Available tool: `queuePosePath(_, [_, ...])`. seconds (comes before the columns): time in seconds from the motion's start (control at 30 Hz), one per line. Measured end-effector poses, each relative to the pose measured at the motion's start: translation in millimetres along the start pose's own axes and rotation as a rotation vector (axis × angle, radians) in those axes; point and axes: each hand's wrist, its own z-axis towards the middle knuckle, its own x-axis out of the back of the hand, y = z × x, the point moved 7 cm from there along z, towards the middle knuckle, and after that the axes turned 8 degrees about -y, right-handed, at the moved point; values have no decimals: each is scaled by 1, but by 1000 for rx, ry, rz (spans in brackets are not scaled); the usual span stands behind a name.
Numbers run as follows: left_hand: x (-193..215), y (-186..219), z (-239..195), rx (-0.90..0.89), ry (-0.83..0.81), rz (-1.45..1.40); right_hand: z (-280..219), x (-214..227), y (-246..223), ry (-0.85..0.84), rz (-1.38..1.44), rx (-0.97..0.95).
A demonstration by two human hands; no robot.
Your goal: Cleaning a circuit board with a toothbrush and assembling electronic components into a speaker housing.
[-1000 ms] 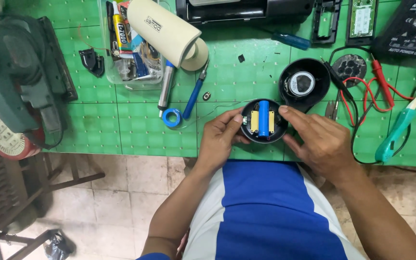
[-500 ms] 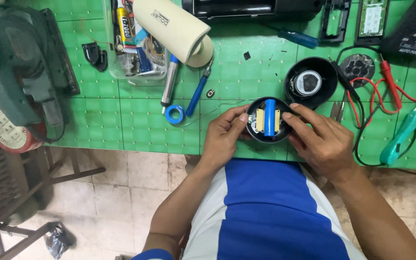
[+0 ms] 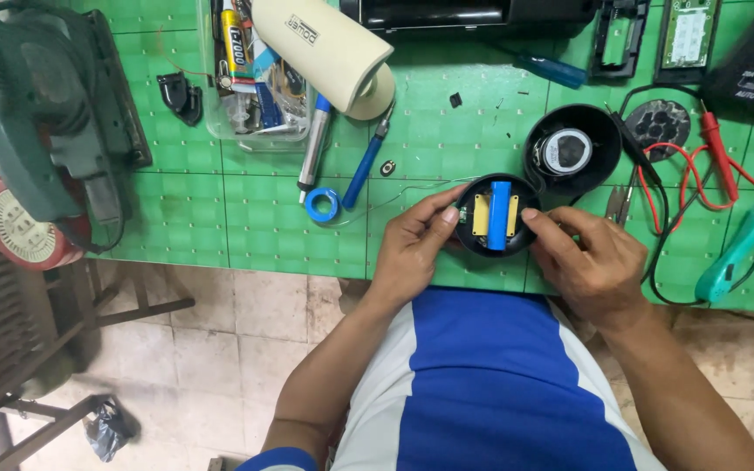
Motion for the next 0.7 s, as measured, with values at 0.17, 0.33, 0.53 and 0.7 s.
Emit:
queuePosePath(0.17, [0, 0, -1, -4, 1, -1, 0, 1, -2, -10, 0, -2])
queuePosePath(0.33, [0, -1, -2, -6, 5, 11, 1, 1, -2, 6, 3, 9])
queuePosePath(0.53, [-1, -1, -3, -30, -1, -5, 4, 5, -4, 5, 22, 6])
queuePosePath(0.7, [-1, 7, -4, -146, -16, -142, 8, 9, -8, 137, 9, -2])
